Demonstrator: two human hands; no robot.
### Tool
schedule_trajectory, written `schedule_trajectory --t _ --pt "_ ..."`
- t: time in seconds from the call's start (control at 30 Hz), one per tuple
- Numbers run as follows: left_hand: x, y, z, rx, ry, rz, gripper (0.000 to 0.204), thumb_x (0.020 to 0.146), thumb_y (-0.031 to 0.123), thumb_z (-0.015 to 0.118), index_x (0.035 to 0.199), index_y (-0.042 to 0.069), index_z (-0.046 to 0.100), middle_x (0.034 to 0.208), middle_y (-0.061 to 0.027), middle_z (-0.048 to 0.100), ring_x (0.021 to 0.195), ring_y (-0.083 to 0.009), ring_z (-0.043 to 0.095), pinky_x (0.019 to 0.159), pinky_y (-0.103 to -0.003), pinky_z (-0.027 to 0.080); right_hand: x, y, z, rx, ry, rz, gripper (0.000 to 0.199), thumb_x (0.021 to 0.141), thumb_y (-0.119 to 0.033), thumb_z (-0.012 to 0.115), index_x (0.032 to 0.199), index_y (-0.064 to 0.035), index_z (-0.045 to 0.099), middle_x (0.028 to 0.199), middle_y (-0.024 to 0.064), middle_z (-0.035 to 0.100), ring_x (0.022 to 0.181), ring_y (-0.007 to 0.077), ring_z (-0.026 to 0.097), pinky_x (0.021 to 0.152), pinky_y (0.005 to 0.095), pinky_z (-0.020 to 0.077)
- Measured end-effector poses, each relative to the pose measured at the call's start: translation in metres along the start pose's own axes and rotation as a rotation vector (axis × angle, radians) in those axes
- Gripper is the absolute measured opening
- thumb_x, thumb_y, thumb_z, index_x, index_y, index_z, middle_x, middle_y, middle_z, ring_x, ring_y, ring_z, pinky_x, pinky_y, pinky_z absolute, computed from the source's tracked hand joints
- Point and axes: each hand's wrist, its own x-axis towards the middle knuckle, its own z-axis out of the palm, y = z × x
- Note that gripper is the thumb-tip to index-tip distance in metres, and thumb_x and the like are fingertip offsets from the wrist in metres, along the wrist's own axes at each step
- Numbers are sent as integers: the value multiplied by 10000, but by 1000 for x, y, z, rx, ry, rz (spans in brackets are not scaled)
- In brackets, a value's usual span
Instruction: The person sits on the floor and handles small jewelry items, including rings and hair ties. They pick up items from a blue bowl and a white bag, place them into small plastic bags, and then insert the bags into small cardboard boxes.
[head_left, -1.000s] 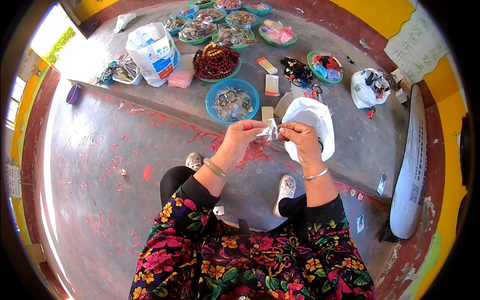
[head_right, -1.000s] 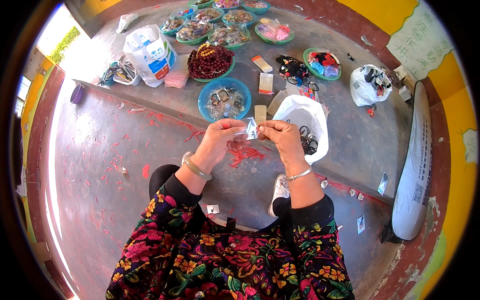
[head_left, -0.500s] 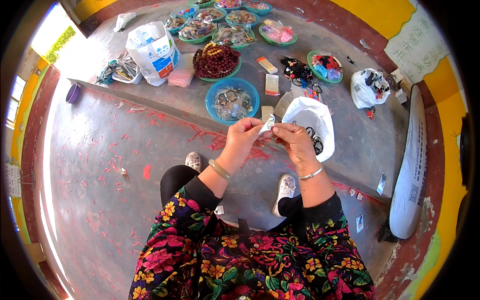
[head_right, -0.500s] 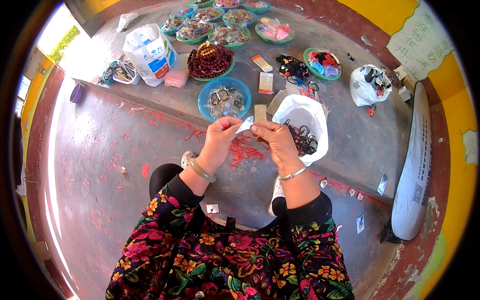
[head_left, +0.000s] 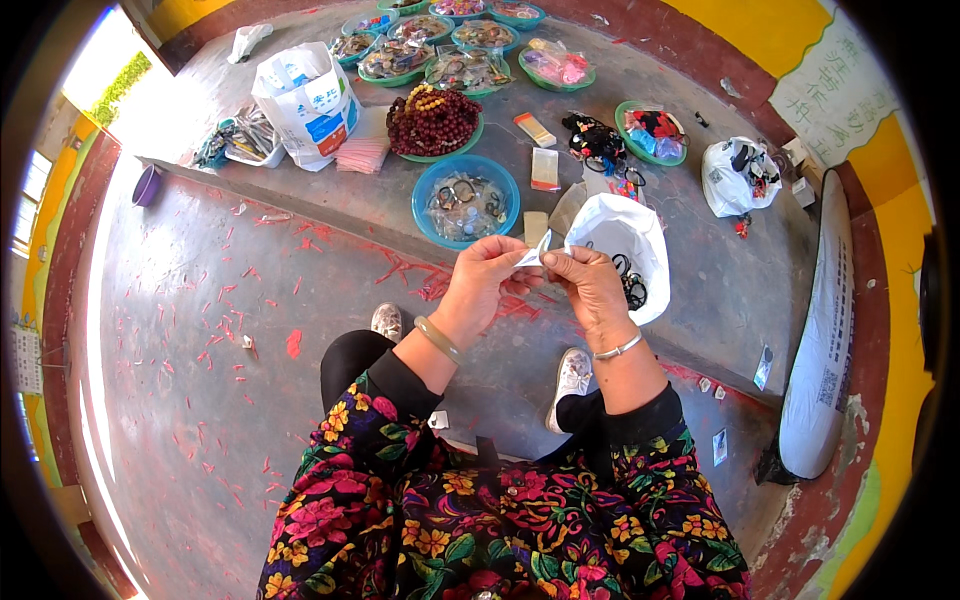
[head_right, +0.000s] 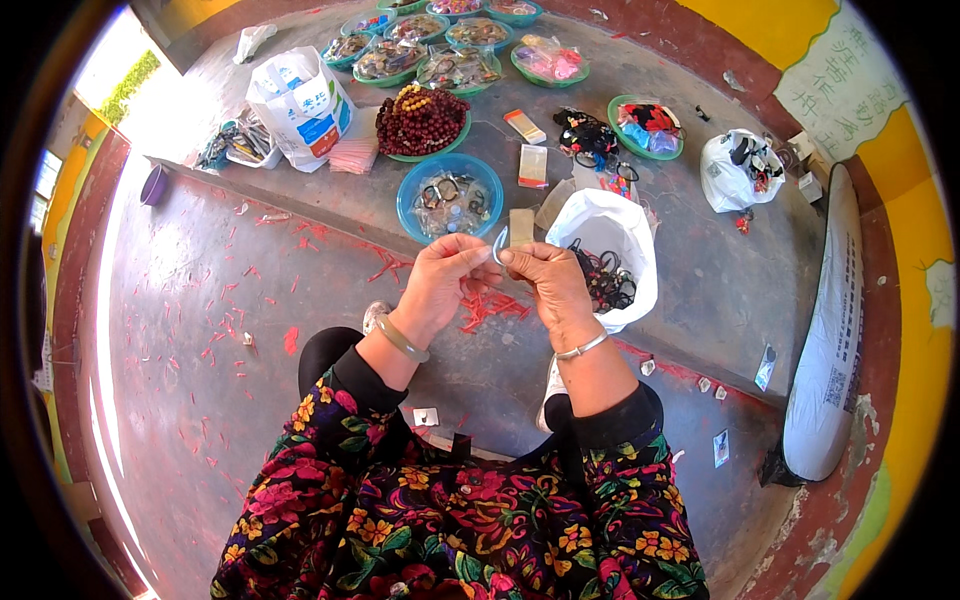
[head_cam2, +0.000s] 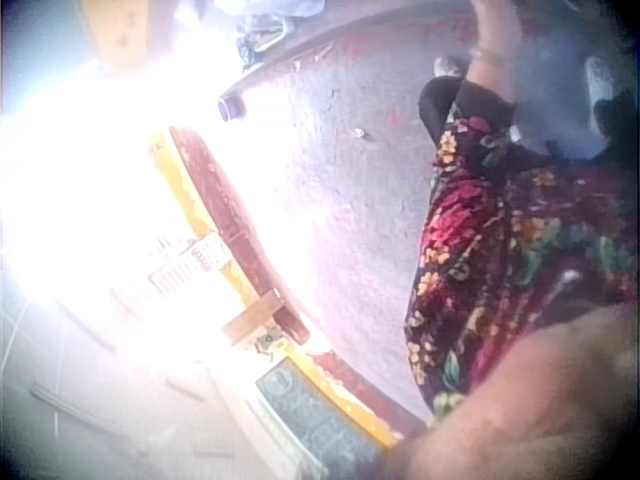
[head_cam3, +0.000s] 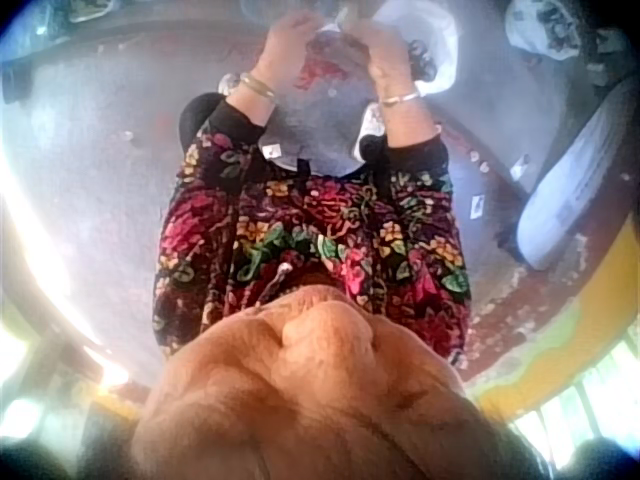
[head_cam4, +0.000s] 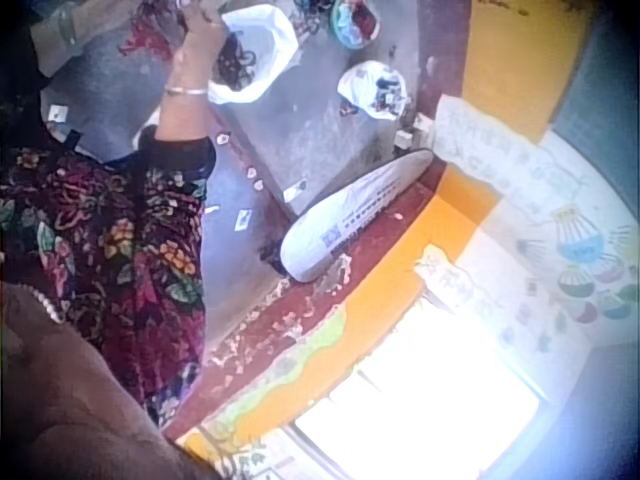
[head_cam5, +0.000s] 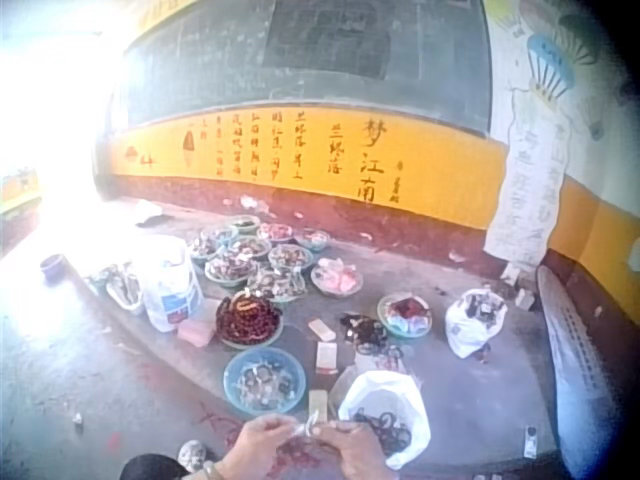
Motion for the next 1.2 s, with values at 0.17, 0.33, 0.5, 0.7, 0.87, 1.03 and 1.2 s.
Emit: schedule_trajectory --t 0.17,0.33,0.5,0.7,0.87,1.03,1.2 --pt "-2 4 3 -95 -35 -75 93 862 108 593 915 33 607 792 -100 659 695 -185 656 557 -239 495 0 -1 0 -21 -13 -10 116 717 -91 751 738 -17 666 633 2 571 602 91 468 598 221 369" --pt "1 -1 -3 -103 -26 -123 102 857 124 607 910 38 616 806 -94 662 709 -179 653 574 -236 496 2 3 -2 -48 -2 -48 134 721 -120 756 714 -32 655 626 -6 562 603 82 468 594 218 367" --pt "-1 -2 -1 -92 -14 -166 108 854 135 613 896 35 617 796 -93 658 700 -172 647 574 -235 494 2 4 -1 -84 6 -71 158 735 -164 754 722 -39 658 636 -9 566 616 75 471 601 221 371" --pt "3 0 -6 -23 60 -64 87 846 117 618 874 34 613 783 -98 655 693 -172 644 558 -234 488 2 -4 0 -135 -24 -80 188 750 -205 746 779 -39 662 669 -2 589 634 73 496 623 216 391" --pt "2 4 -6 70 53 -83 83 834 109 633 850 30 610 745 -96 650 646 -170 639 534 -235 483 3 -13 -9 -25 30 -26 182 775 -200 722 818 -32 664 719 27 633 668 89 553 636 221 422" --pt "1 3 -6 85 63 -97 104 829 118 642 841 21 608 730 -97 650 604 -167 632 515 -234 481 6 -4 -12 -49 40 -50 162 794 -163 697 847 -13 670 748 54 656 672 113 597 641 227 454" --pt "2 3 -4 199 139 -77 106 839 115 621 850 10 609 734 -96 652 577 -158 625 501 -231 480 3 -5 -8 -256 83 -218 154 800 -130 679 863 11 669 722 72 659 652 118 601 642 230 468"
